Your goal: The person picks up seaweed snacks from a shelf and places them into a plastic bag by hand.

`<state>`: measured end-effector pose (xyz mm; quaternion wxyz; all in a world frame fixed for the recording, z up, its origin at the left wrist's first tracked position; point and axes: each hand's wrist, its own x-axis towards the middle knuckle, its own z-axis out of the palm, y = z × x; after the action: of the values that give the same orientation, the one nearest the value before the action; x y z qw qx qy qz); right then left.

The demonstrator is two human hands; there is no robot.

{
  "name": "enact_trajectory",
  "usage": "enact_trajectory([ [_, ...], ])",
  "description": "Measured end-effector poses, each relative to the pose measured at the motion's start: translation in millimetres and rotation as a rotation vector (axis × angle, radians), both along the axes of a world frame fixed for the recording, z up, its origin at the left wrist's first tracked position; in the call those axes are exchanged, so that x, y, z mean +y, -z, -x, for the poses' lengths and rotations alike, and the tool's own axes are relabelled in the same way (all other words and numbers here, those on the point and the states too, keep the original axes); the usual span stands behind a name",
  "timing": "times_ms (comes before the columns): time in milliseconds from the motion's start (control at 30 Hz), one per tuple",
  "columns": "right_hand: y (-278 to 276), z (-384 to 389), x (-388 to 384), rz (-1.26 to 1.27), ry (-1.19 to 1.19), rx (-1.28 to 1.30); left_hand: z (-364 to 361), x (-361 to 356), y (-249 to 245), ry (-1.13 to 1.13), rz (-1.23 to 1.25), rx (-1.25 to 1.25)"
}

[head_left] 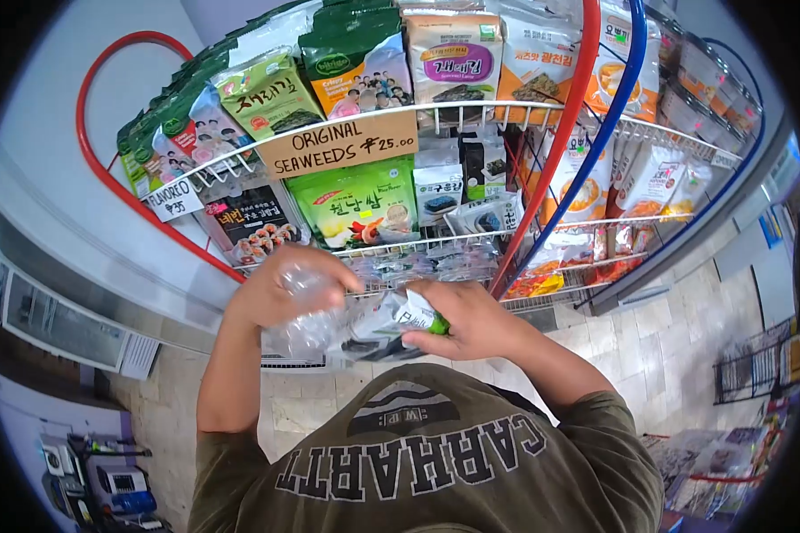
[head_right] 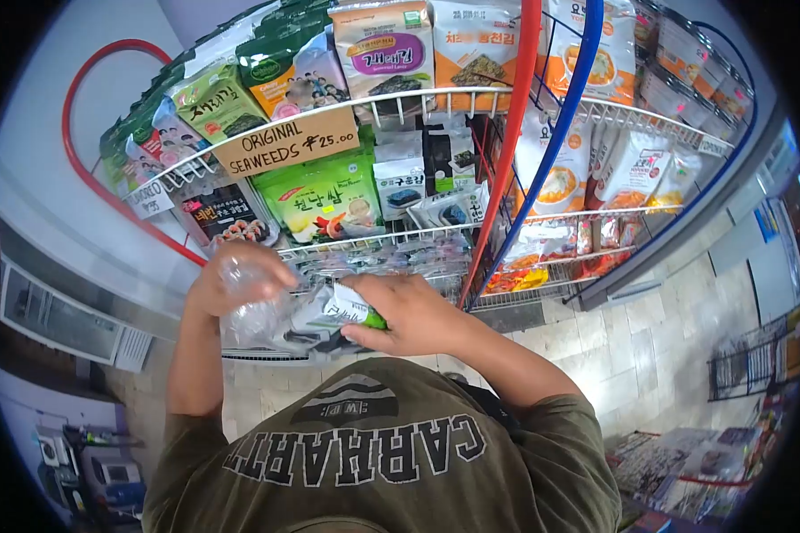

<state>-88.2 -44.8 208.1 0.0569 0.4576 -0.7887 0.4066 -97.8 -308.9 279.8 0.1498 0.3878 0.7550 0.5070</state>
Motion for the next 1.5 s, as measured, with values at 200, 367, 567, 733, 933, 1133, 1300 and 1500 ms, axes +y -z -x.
enact_trajectory([
  [200, 6.3, -16.3, -16.1, 0.225, 0.361, 0.019, 6.6, -91.7, 56.7, -0.334, -0.388, -0.398],
  [367, 23.2, -24.6, -48.5, 0.559, 0.451, -0.268, -27.1, -55.0, 142.1, -0.233, 0.18, 0.024],
  [567, 21.1, -23.3, -72.8, 0.302, 0.352, -0.371, -39.1, -44.2, 161.2, -0.311, 0.019, -0.316],
  [733, 12.1, -15.3, -73.0, 0.283, 0.219, -0.308, -38.5, -51.3, 183.8, -0.39, -0.142, -0.399],
  [933, -23.6, 11.0, -41.8, 0.231, 0.333, -0.334, -48.5, -55.5, 193.6, -0.456, -0.281, -0.472],
  [1133, 14.3, 116.9, 35.5, -0.667, 0.968, 0.174, -63.3, -84.5, 211.5, -0.493, -0.268, -0.499],
  [1300, 51.7, 141.2, 32.4, -1.046, 0.967, 0.243, -75.7, -78.2, 210.5, -0.579, -0.398, -0.567],
  [1500, 44.4, 131.6, 30.2, -0.821, 1.005, 0.408, -82.7, -86.9, 213.8, -0.592, -0.408, -0.53],
])
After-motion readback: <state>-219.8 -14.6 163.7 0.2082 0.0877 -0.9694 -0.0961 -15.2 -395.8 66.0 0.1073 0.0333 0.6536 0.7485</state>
